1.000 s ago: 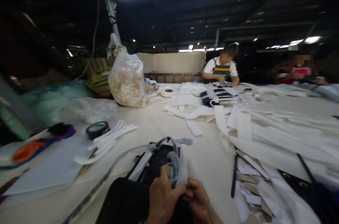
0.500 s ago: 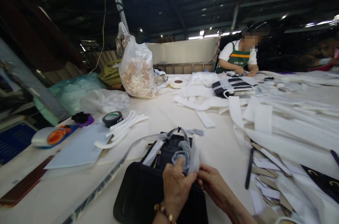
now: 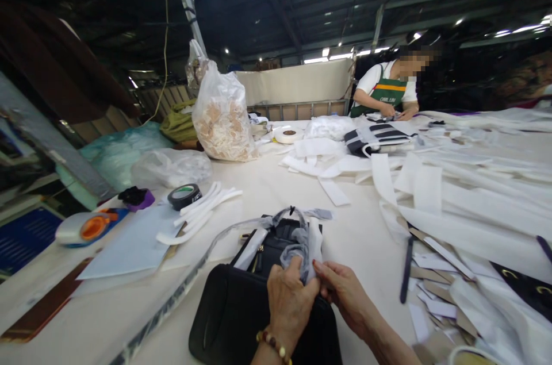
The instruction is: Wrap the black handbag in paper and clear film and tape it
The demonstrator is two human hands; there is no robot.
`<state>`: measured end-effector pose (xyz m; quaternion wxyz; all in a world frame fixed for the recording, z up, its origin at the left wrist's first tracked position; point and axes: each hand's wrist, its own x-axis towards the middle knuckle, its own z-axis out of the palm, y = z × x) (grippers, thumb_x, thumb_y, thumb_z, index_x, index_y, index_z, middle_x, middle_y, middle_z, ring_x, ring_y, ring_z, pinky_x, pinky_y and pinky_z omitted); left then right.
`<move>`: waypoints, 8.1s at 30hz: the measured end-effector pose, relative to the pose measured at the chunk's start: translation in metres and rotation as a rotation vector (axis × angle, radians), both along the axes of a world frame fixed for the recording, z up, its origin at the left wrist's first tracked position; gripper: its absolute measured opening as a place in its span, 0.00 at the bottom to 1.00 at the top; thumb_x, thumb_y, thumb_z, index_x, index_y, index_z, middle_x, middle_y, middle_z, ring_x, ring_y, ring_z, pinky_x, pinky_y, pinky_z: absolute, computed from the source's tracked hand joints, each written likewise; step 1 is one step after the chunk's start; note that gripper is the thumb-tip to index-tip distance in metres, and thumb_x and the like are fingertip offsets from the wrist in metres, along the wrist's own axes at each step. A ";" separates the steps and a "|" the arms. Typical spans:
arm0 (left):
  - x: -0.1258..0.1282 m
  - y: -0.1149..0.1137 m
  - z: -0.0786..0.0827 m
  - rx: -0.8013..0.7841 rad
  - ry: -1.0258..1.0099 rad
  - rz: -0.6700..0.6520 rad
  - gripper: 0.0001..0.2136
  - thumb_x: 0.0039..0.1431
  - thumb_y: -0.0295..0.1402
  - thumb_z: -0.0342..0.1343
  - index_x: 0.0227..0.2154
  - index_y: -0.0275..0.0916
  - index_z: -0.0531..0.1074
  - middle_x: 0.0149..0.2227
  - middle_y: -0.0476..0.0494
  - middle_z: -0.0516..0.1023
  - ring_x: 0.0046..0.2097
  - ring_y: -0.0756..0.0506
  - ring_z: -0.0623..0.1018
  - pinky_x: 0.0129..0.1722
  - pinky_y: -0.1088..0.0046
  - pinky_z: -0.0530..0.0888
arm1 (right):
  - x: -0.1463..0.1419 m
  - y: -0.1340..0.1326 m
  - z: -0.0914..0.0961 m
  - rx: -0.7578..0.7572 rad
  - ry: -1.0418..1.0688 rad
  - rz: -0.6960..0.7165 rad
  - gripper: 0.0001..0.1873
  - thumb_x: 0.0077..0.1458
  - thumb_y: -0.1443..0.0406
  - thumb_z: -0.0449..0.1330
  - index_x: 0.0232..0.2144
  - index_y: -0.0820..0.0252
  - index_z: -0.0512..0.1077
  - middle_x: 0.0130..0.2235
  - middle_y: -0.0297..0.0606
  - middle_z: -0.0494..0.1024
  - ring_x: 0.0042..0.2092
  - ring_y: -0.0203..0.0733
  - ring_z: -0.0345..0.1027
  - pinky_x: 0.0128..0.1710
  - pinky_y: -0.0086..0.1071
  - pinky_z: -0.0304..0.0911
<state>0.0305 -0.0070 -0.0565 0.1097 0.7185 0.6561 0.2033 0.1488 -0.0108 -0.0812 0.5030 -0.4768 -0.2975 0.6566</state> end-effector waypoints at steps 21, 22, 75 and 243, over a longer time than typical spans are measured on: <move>0.003 -0.002 0.005 0.028 0.145 -0.116 0.06 0.55 0.35 0.49 0.29 0.42 0.70 0.27 0.47 0.75 0.31 0.44 0.71 0.33 0.70 0.60 | -0.022 -0.012 -0.003 -0.077 0.160 -0.219 0.22 0.35 0.49 0.65 0.17 0.60 0.65 0.17 0.27 0.61 0.22 0.32 0.52 0.24 0.28 0.51; 0.004 -0.002 0.006 0.033 0.172 -0.147 0.07 0.56 0.34 0.48 0.28 0.42 0.70 0.28 0.48 0.76 0.31 0.44 0.71 0.33 0.69 0.60 | -0.020 -0.011 -0.003 -0.082 0.175 -0.201 0.22 0.34 0.49 0.66 0.16 0.61 0.65 0.17 0.27 0.60 0.21 0.31 0.52 0.23 0.28 0.51; 0.011 -0.002 0.012 -0.110 0.169 -0.260 0.12 0.59 0.25 0.41 0.33 0.39 0.70 0.34 0.44 0.77 0.38 0.45 0.75 0.38 0.67 0.60 | -0.003 0.001 0.020 0.177 -0.612 -0.091 0.11 0.40 0.59 0.58 0.14 0.56 0.63 0.17 0.30 0.64 0.24 0.36 0.56 0.26 0.31 0.48; -0.019 0.018 0.005 -0.400 -0.127 -0.284 0.10 0.50 0.40 0.49 0.21 0.40 0.59 0.21 0.54 0.61 0.26 0.50 0.64 0.26 0.76 0.55 | 0.004 -0.008 -0.022 -0.017 0.038 0.007 0.20 0.29 0.53 0.70 0.15 0.63 0.68 0.12 0.31 0.67 0.16 0.28 0.54 0.19 0.26 0.43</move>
